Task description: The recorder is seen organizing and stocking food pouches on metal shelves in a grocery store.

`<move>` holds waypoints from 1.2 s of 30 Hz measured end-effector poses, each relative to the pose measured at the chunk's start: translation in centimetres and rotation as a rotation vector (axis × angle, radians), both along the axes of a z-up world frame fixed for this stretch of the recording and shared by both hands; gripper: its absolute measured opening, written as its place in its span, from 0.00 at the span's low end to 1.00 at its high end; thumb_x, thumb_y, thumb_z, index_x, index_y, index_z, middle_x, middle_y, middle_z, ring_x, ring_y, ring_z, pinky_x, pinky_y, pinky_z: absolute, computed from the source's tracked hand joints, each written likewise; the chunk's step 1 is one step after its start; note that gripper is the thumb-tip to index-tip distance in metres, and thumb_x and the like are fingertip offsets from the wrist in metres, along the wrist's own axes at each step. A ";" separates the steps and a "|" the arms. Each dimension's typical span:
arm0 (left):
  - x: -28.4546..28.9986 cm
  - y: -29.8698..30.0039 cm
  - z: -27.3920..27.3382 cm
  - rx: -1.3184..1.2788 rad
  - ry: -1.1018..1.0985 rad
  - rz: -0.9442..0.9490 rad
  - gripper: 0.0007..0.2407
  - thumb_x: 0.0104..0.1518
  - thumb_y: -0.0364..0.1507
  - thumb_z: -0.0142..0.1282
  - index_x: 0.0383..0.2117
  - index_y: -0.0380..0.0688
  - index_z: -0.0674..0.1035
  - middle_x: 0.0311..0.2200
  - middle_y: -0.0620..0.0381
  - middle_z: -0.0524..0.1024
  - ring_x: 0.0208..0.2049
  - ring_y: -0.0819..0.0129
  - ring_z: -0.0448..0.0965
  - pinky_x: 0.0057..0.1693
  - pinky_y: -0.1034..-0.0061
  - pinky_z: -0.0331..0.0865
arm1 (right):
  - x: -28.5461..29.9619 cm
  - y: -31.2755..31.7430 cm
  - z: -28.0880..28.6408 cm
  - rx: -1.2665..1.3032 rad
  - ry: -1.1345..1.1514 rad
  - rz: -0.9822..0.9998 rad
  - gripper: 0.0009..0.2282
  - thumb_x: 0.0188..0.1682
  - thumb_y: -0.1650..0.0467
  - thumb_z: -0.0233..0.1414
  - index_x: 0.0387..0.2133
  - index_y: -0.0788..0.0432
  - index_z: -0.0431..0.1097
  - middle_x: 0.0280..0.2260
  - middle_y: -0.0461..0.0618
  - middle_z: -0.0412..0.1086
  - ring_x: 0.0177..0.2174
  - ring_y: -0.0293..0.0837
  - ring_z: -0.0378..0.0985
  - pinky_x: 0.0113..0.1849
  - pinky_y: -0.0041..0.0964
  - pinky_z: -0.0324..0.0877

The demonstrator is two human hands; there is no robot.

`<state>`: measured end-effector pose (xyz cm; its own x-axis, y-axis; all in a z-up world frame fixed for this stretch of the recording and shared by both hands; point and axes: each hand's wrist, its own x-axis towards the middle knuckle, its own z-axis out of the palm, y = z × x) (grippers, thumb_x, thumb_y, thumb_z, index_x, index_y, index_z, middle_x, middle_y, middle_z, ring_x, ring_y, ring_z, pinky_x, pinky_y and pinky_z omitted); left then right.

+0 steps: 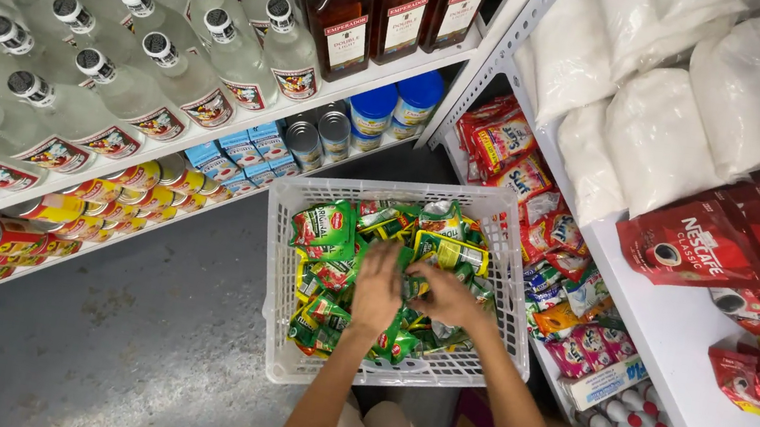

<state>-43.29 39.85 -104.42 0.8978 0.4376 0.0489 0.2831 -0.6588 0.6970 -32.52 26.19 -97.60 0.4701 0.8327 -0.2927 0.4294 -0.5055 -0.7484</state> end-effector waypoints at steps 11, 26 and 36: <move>0.2 -2.5 1.0 0.089 0.179 -0.141 0.17 0.61 0.33 0.48 0.57 0.55 0.75 0.59 0.51 0.69 0.65 0.49 0.60 0.66 0.39 0.48 | 7.2 1.6 -9.4 -0.137 -0.509 -0.636 0.33 0.30 0.62 0.71 0.50 0.58 0.68 0.46 0.67 0.68 0.46 0.67 0.71 0.47 0.56 0.68; 4.4 1.0 -4.9 -0.354 0.035 0.085 0.15 0.63 0.32 0.46 0.53 0.46 0.78 0.56 0.50 0.73 0.54 0.48 0.74 0.61 0.58 0.67 | 7.6 -0.8 -8.0 -0.229 0.010 -0.421 0.12 0.53 0.66 0.49 0.46 0.55 0.73 0.31 0.62 0.79 0.36 0.60 0.82 0.43 0.50 0.72; 3.7 -0.5 -7.8 -0.270 0.067 0.043 0.15 0.62 0.31 0.46 0.50 0.44 0.81 0.60 0.52 0.71 0.63 0.51 0.68 0.69 0.60 0.58 | 9.6 -0.3 -15.0 -0.050 -0.238 -0.400 0.11 0.41 0.67 0.63 0.33 0.60 0.72 0.33 0.61 0.75 0.36 0.61 0.79 0.41 0.52 0.72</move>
